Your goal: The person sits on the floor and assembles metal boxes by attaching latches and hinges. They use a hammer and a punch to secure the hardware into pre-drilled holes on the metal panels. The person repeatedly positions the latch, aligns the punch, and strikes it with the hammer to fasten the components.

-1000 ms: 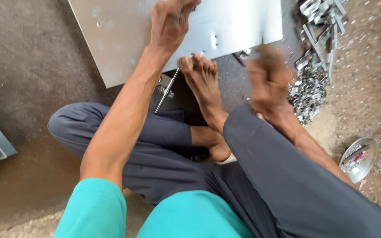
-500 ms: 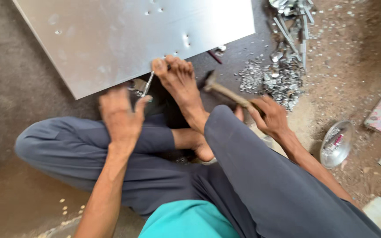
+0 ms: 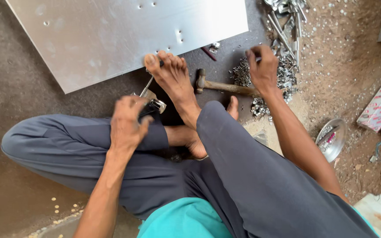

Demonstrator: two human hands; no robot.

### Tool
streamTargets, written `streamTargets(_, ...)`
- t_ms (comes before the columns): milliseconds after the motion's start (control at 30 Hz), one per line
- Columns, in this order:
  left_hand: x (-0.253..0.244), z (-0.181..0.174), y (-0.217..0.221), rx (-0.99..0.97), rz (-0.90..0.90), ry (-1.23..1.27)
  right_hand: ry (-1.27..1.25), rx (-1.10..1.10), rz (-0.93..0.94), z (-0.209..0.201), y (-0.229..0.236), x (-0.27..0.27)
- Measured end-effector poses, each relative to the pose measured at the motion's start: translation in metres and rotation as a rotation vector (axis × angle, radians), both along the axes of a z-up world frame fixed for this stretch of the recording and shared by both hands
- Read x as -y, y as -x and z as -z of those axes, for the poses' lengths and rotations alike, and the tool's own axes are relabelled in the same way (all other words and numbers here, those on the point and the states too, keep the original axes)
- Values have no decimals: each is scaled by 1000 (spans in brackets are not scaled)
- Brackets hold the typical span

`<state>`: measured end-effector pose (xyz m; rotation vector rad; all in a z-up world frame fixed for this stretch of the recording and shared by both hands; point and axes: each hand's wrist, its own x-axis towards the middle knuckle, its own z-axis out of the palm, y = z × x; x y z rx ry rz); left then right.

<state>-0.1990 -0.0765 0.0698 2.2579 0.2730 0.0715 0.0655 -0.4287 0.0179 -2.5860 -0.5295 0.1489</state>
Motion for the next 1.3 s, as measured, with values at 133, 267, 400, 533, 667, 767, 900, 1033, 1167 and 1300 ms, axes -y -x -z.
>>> streamTargets(133,-5,12,-15,-208,-95,-21,41,-26,-387,-27,30,0)
streamTargets(267,-13,6,-23,-98,-53,-48,117,-54,-405,-19,35,-11)
streamTargets(400,-29,-13,-18,-89,-95,-162,220,-8,-388,-10,37,-8)
streamTargets(533,-49,-28,-13,-194,-117,-293,7,39,-307,-16,35,-20)
streamTargets(667,-70,-53,20,-131,-44,-393,-86,0,-247,-48,47,-37)
streamTargets(767,-88,-75,36,-277,-200,-372,-228,-103,-218,-75,49,-72)
streamTargets(900,-44,-67,-1,-72,-329,404,-407,-449,-22,-111,75,-130)
streamTargets(1033,12,-67,-57,-58,-550,1051,-565,-411,-265,-137,88,-176)
streamTargets(1167,28,-72,-72,181,-456,1249,-423,-266,-450,-145,85,-190)
streamTargets(1300,29,-72,-75,199,-430,1306,-431,-219,-460,-144,86,-191)
